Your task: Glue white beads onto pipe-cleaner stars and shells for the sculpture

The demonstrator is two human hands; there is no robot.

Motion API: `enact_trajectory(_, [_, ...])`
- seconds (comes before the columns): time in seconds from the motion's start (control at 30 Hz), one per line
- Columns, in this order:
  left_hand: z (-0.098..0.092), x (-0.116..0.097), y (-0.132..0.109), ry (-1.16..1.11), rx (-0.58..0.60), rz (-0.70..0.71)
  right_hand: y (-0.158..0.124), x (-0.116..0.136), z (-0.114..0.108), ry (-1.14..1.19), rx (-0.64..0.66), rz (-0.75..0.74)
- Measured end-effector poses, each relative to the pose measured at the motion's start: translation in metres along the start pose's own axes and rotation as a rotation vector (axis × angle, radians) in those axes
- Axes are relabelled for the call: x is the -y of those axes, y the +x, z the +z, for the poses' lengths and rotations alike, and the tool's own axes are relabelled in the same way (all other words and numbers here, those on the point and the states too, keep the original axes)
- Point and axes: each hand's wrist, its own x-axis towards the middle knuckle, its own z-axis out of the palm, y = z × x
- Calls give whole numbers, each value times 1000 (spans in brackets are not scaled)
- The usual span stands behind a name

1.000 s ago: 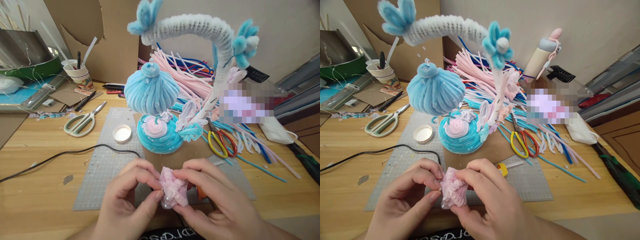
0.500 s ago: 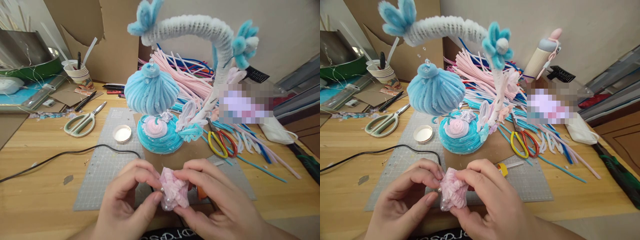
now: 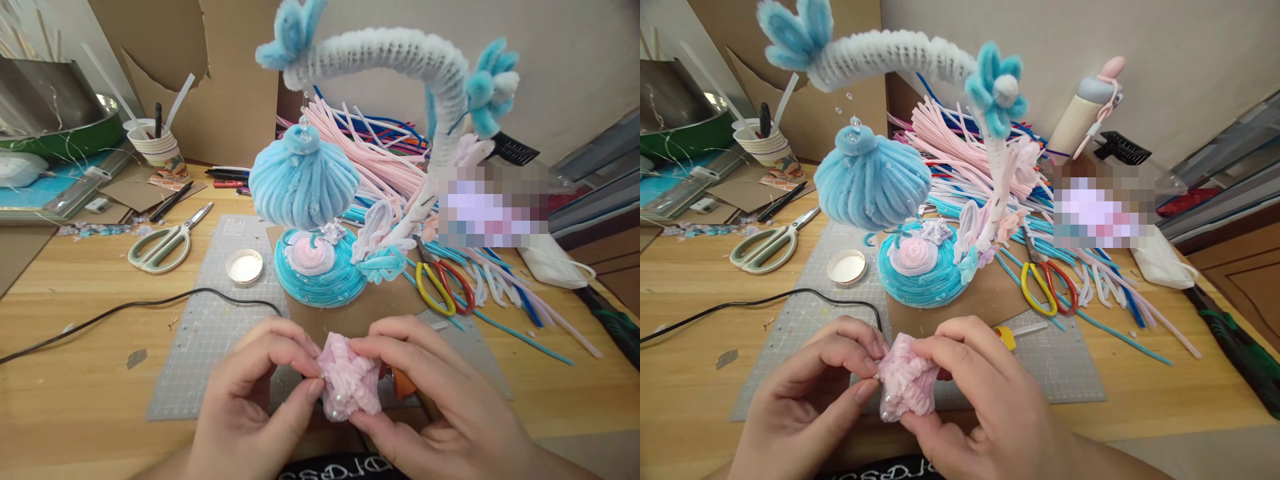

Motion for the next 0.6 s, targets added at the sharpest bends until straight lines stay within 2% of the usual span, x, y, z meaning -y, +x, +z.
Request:
enact_trajectory(0.27, [1,1,-2,4,-16,6,0,1,2,-4,18,-2])
enact_trajectory(0.6, [-1,0,-1,173,12,130,-1,1,0,-33,22,-12])
